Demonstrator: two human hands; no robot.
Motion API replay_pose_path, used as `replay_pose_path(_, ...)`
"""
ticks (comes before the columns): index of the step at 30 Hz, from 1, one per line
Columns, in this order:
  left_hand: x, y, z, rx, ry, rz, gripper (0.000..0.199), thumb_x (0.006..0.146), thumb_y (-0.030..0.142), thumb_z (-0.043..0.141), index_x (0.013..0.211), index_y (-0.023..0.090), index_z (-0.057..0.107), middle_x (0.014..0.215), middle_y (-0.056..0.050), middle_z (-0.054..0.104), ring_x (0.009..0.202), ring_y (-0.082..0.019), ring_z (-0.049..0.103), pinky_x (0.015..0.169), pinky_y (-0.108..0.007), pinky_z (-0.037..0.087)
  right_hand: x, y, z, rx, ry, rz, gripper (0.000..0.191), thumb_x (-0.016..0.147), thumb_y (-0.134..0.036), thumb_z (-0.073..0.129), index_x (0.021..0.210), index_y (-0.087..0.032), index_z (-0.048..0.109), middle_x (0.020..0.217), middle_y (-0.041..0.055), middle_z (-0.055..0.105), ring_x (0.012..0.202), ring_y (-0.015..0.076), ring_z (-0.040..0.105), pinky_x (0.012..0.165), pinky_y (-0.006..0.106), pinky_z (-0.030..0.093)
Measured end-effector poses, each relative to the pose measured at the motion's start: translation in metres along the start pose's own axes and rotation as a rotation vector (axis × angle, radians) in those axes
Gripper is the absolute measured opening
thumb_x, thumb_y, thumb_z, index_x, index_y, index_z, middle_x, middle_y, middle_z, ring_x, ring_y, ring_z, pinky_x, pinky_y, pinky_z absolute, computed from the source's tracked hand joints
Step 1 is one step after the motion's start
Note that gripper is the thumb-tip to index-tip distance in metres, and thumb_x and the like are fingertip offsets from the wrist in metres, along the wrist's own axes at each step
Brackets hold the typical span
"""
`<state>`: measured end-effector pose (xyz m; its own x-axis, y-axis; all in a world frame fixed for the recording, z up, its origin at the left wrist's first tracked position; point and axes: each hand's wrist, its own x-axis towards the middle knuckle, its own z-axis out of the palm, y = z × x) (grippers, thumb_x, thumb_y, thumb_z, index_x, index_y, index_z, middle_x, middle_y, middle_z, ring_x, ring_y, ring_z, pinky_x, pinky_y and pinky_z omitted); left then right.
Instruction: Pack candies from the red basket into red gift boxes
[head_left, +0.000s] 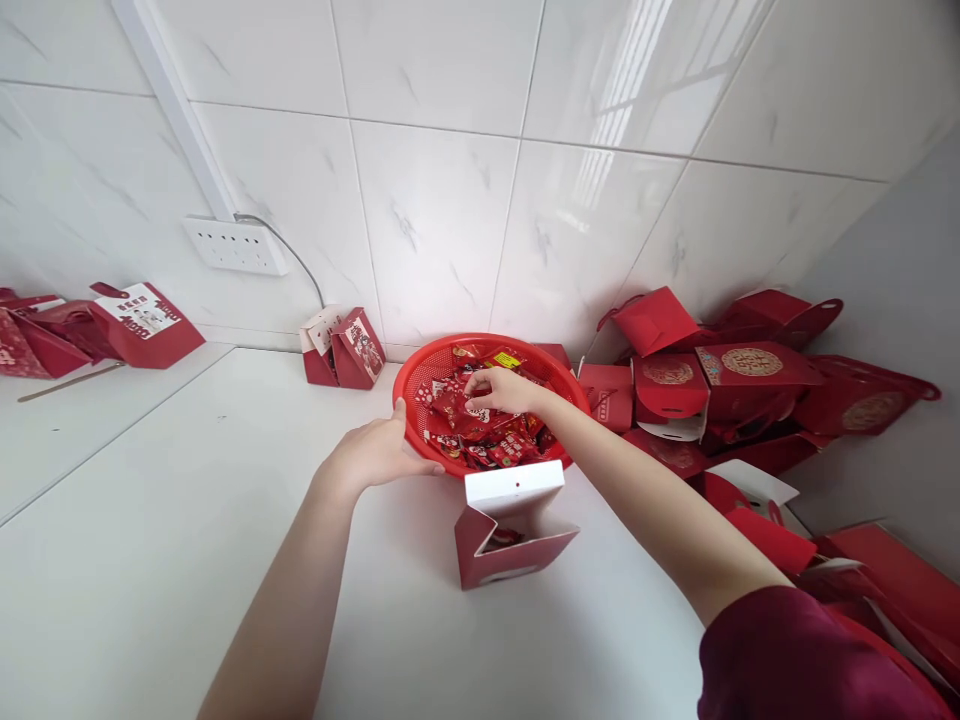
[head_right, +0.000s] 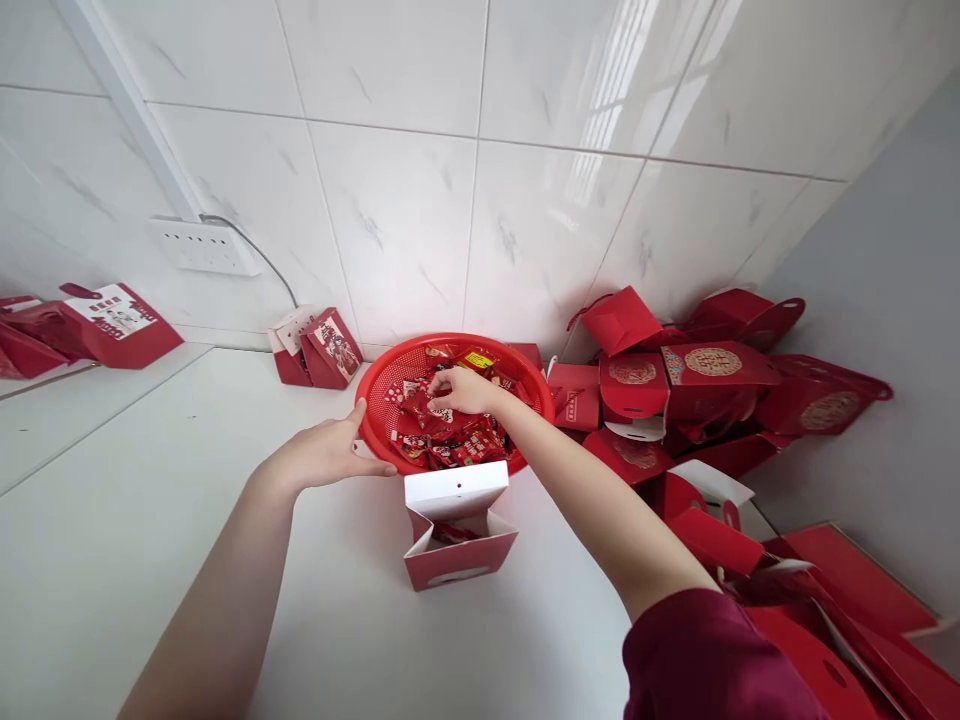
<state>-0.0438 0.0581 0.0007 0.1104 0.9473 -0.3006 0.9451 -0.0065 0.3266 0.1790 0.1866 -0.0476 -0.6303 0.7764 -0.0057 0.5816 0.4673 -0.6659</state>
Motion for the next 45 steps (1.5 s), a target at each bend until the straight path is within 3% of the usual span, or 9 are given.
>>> replay_pose_path(4,-0.007,0.005,0.002,0.082,0.187,0.024,0.096,0.064,0.072,0.065,0.144,0.026,0.040,0.136,-0.015,0.053,0.121,-0.038,0.054,0.084,-0.038,0.050,-0.044,-0.003,-0.002,0.079,0.182,-0.007,0.021,0.087,-0.033,0.060,0.101,-0.018,0.056,0.099,0.0034,0.070,0.092,0.0162,0.066,0.082,0.026,0.049)
replay_pose_path(9,-0.035,0.030,0.002,-0.061,0.412,0.365,0.036,0.094,0.049,0.045,0.118,0.028,0.061,0.132,-0.005,0.053,0.115,-0.025,0.057,0.089,-0.032,0.049,-0.105,-0.015,-0.005,0.252,0.546,-0.093,0.020,0.092,-0.039,0.056,0.103,-0.022,0.054,0.089,0.0002,0.068,0.080,0.0156,0.066,0.075,0.028,0.051)
replay_pose_path(13,-0.052,0.055,0.008,-0.136,0.182,0.599,0.031,0.096,0.045,0.046,0.093,0.028,0.071,0.130,0.001,0.054,0.108,-0.020,0.058,0.086,-0.027,0.047,-0.159,-0.042,-0.006,0.443,0.681,-0.113,0.030,0.095,-0.045,0.055,0.119,-0.028,0.048,0.088,-0.0001,0.068,0.069,0.0147,0.064,0.061,0.026,0.051)
replay_pose_path(16,-0.056,0.065,0.015,-0.041,-0.031,0.594,0.024,0.091,0.044,0.055,0.099,0.031,0.073,0.121,-0.001,0.059,0.097,-0.020,0.061,0.078,-0.028,0.047,-0.192,-0.061,-0.005,0.486,0.725,-0.159,0.036,0.093,-0.041,0.061,0.124,-0.030,0.048,0.101,0.0031,0.069,0.084,0.0170,0.068,0.068,0.029,0.056)
replay_pose_path(19,-0.059,0.068,0.019,0.017,-0.129,0.629,0.025,0.085,0.045,0.065,0.107,0.034,0.072,0.108,-0.001,0.063,0.093,-0.021,0.062,0.076,-0.029,0.046,-0.213,-0.072,-0.002,0.437,0.792,-0.190,0.031,0.091,-0.034,0.066,0.120,-0.029,0.055,0.104,0.0041,0.069,0.093,0.0190,0.068,0.079,0.032,0.058)
replay_pose_path(28,-0.073,0.066,0.022,0.062,-0.168,0.730,0.029,0.082,0.047,0.071,0.108,0.035,0.067,0.113,0.001,0.060,0.104,-0.022,0.059,0.082,-0.030,0.043,-0.218,-0.072,-0.003,0.351,0.766,-0.160,0.025,0.091,-0.022,0.065,0.115,-0.025,0.061,0.110,0.0055,0.069,0.101,0.0209,0.067,0.091,0.038,0.057)
replay_pose_path(35,-0.070,0.066,0.022,0.077,-0.159,0.713,0.030,0.085,0.047,0.069,0.113,0.039,0.066,0.106,0.001,0.061,0.097,-0.021,0.059,0.077,-0.028,0.043,-0.212,-0.067,0.004,0.443,0.681,-0.097,0.024,0.092,-0.024,0.063,0.116,-0.024,0.059,0.107,0.0049,0.067,0.098,0.0189,0.067,0.084,0.033,0.059)
replay_pose_path(41,-0.065,0.057,0.019,0.110,-0.065,0.687,0.050,0.083,0.053,0.068,0.131,0.045,0.057,0.114,0.001,0.060,0.097,-0.021,0.060,0.077,-0.027,0.043,-0.209,-0.066,0.004,0.429,0.656,-0.079,0.021,0.090,-0.021,0.065,0.110,-0.023,0.058,0.100,0.0050,0.068,0.092,0.0185,0.068,0.079,0.032,0.060)
replay_pose_path(45,-0.058,0.059,0.017,0.115,-0.044,0.657,0.048,0.083,0.053,0.067,0.129,0.042,0.059,0.111,0.001,0.062,0.095,-0.021,0.061,0.076,-0.027,0.043,-0.212,-0.068,0.005,0.399,0.687,-0.276,0.020,0.089,-0.014,0.064,0.105,-0.024,0.059,0.099,0.0065,0.070,0.091,0.0213,0.070,0.079,0.037,0.060)
